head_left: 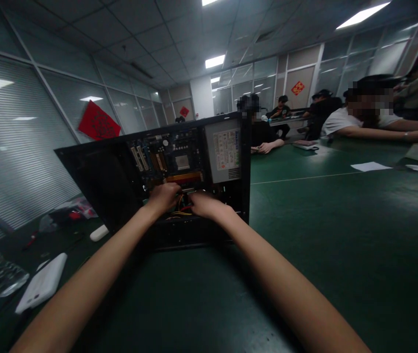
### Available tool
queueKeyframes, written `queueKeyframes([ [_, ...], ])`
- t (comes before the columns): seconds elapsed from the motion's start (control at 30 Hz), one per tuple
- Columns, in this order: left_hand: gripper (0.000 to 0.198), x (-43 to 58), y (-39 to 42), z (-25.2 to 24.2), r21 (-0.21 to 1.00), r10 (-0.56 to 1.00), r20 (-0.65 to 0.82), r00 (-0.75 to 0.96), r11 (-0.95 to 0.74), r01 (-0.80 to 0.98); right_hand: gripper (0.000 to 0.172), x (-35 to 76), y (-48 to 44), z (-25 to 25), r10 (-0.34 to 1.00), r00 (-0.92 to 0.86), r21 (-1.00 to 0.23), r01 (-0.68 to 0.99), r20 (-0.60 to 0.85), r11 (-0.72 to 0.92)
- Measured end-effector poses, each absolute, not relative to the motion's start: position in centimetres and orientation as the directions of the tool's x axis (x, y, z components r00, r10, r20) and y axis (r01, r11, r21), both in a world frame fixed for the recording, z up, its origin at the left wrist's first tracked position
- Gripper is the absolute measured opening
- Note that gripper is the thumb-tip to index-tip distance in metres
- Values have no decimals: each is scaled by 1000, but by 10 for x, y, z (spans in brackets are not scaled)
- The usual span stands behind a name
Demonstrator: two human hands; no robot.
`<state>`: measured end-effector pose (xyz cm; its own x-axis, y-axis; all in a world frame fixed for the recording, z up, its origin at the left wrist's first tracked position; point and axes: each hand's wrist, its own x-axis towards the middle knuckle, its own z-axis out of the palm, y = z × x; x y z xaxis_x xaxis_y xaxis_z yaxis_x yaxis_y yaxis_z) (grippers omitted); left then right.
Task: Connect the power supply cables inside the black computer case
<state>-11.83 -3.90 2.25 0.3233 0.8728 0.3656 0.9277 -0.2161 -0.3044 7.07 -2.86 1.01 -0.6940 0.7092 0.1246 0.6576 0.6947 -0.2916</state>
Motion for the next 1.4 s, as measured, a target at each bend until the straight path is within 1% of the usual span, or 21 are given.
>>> queueKeyframes([
  [0.17,23,-113,-40,27,-446,859,336,387,-217,868,33,72,-32,14,714,-693,-287,667,98,687],
  [0.27,23,-112,-38,29,-472,848,344,404,-216,855,32,72,-33,16,716,-693,-287,671,83,683],
  [0.43,24,-117,-32,31,-563,850,280,446,-231,793,32,71,-31,16,716,-696,-291,674,54,679],
  [0.57,24,-119,-30,28,-561,838,301,455,-231,795,31,71,-32,17,716,-697,-291,676,43,676],
  [0.83,28,-120,-32,21,-458,853,347,390,-209,864,31,70,-29,15,704,-709,-297,663,48,688],
  [0.97,28,-122,-29,18,-416,859,368,356,-191,889,29,70,-26,10,692,-715,-306,640,98,705],
  [1.07,29,-122,-31,18,-378,871,357,337,-195,905,28,69,-26,8,695,-706,-325,631,137,704],
  [1.17,28,-121,-38,19,-330,882,346,321,-206,921,26,68,-25,6,698,-698,-312,636,159,706],
  [1.23,30,-123,-43,19,-266,876,370,309,-219,939,27,68,-24,4,701,-686,-305,637,195,708],
  [1.27,30,-124,-46,20,-215,867,402,295,-224,951,29,68,-23,2,706,-674,-303,641,217,705],
  [1.33,29,-126,-50,21,-68,838,488,243,-241,968,33,68,-22,-1,727,-639,-299,663,251,686],
  [1.4,28,-126,-55,21,95,829,525,190,-278,956,35,68,-21,-2,755,-602,-299,693,262,656],
])
